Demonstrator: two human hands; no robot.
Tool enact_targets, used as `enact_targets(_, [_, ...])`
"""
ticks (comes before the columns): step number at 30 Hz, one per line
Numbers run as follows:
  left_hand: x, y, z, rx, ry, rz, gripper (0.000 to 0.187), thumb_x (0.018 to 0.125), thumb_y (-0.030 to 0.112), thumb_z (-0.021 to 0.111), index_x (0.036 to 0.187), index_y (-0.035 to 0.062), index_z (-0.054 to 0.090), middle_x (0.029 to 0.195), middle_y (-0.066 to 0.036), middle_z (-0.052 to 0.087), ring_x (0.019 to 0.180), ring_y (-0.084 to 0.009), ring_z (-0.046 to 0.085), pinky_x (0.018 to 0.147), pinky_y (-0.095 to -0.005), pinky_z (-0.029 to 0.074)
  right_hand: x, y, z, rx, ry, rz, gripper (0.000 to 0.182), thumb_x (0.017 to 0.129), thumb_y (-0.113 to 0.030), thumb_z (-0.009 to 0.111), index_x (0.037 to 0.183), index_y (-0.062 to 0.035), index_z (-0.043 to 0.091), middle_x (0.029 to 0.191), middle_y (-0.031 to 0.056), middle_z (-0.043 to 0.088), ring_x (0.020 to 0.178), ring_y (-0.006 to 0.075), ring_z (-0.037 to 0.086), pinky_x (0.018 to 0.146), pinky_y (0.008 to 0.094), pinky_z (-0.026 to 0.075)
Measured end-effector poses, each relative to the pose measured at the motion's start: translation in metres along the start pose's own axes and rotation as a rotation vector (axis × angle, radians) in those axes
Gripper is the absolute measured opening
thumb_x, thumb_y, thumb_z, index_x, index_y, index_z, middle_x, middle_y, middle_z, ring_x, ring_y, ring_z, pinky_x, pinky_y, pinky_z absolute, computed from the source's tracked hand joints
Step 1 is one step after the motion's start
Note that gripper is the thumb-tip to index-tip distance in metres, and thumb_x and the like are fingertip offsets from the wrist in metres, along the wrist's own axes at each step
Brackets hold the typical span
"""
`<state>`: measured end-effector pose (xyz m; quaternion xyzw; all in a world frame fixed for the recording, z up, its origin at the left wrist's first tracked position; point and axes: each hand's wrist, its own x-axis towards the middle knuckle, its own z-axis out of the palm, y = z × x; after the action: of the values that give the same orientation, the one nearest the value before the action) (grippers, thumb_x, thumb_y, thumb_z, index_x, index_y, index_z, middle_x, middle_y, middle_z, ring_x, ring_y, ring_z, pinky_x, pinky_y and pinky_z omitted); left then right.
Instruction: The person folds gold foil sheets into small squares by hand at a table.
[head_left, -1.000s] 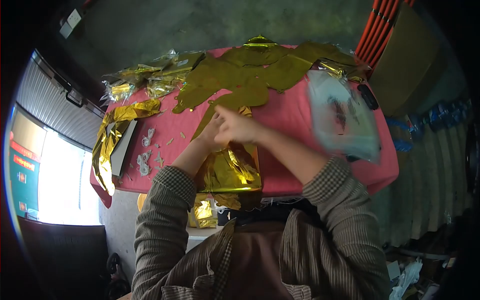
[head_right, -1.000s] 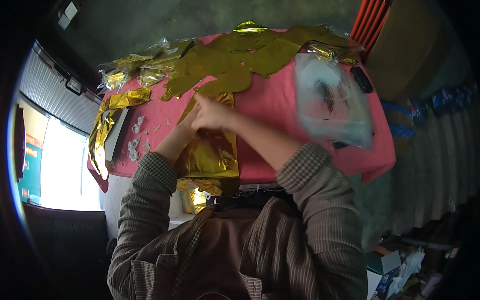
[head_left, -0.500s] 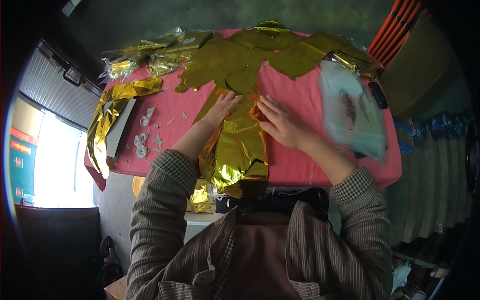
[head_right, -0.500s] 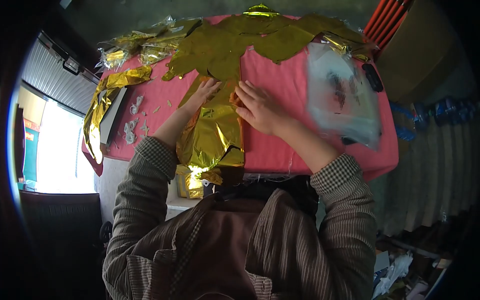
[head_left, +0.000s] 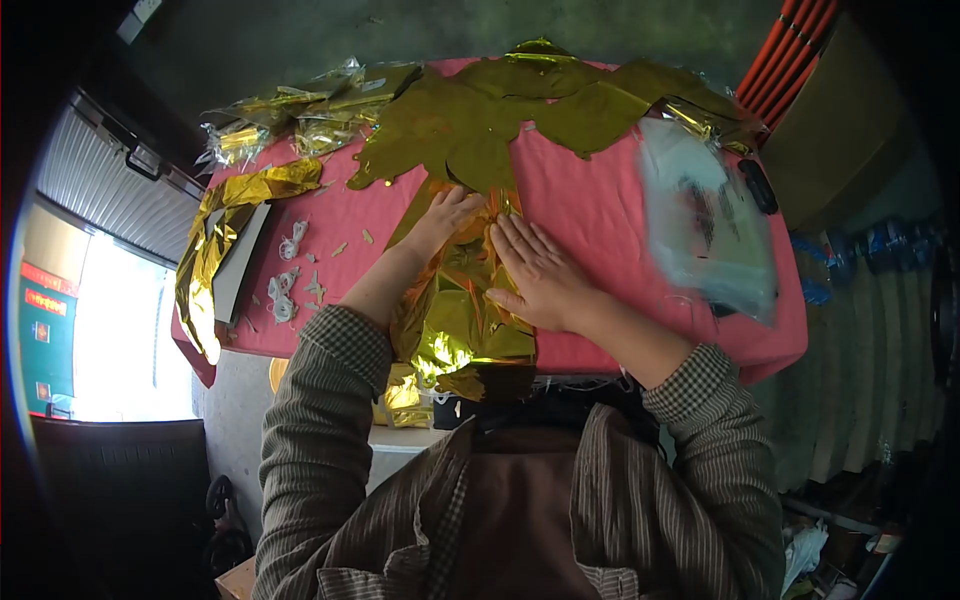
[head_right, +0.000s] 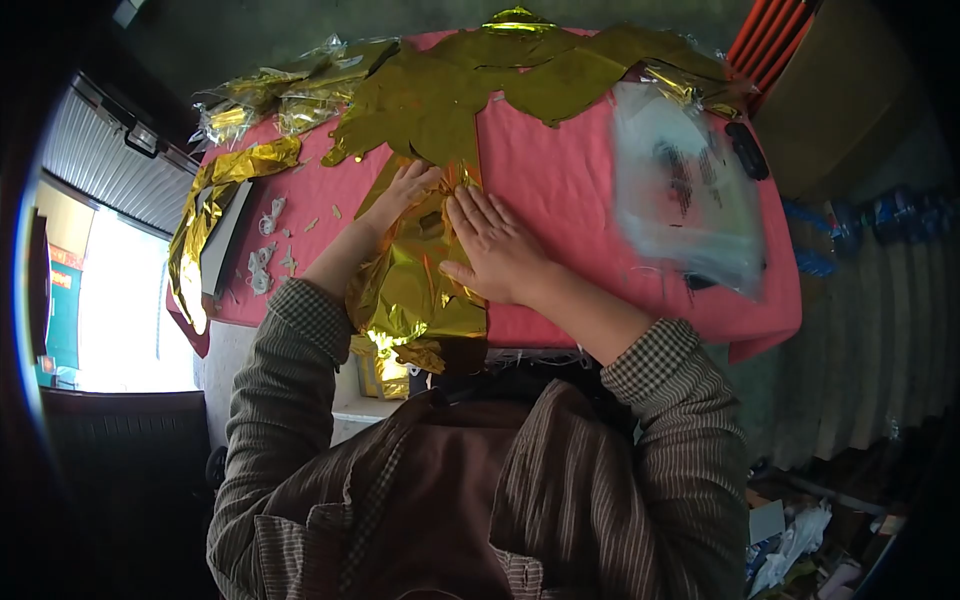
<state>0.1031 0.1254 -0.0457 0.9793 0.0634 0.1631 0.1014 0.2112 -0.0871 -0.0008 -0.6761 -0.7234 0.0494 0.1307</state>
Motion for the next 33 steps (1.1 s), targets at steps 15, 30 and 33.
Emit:
enact_targets(15, [0.026, -0.012, -0.085, -0.12, 0.363, -0.305, 0.03, 0.081, 0.013, 0.056, 0.11, 0.0041, 0.057, 0.112, -0.015, 0.056, 0.101, -0.0287, 0.055, 0.087, -0.0376, 0.044, 0.0, -0.001, 0.001, -0.073, -0.009, -0.011, 0.075, 0.09, -0.049, 0.037, 0.138, 0.007, 0.02, 0.146, 0.0247, 0.015, 0.138, 0.033, 0.011, 0.112, 0.0409, 0.008])
enact_targets(30, [0.056, 0.043, -0.035, -0.03, -0.191, -0.181, 0.055, 0.091, 0.045, 0.042, 0.136, 0.0132, 0.037, 0.139, -0.008, 0.038, 0.133, -0.025, 0.027, 0.108, -0.0479, 0.019, 0.0, -0.004, 0.0, -0.056, 0.022, -0.01, 0.076, 0.089, -0.049, 0.04, 0.137, 0.0072, 0.022, 0.144, 0.0254, 0.019, 0.137, 0.0331, 0.014, 0.112, 0.0418, 0.009])
enact_targets(33, [0.06, 0.047, -0.037, 0.079, -0.197, -0.136, 0.054, 0.09, 0.041, 0.044, 0.135, 0.0109, 0.037, 0.137, -0.01, 0.04, 0.13, -0.028, 0.032, 0.107, -0.0437, 0.023, 0.0, -0.003, 0.001, -0.054, 0.02, -0.013, 0.076, 0.088, -0.048, 0.041, 0.137, 0.0071, 0.022, 0.144, 0.0252, 0.02, 0.137, 0.0334, 0.014, 0.112, 0.0421, 0.009])
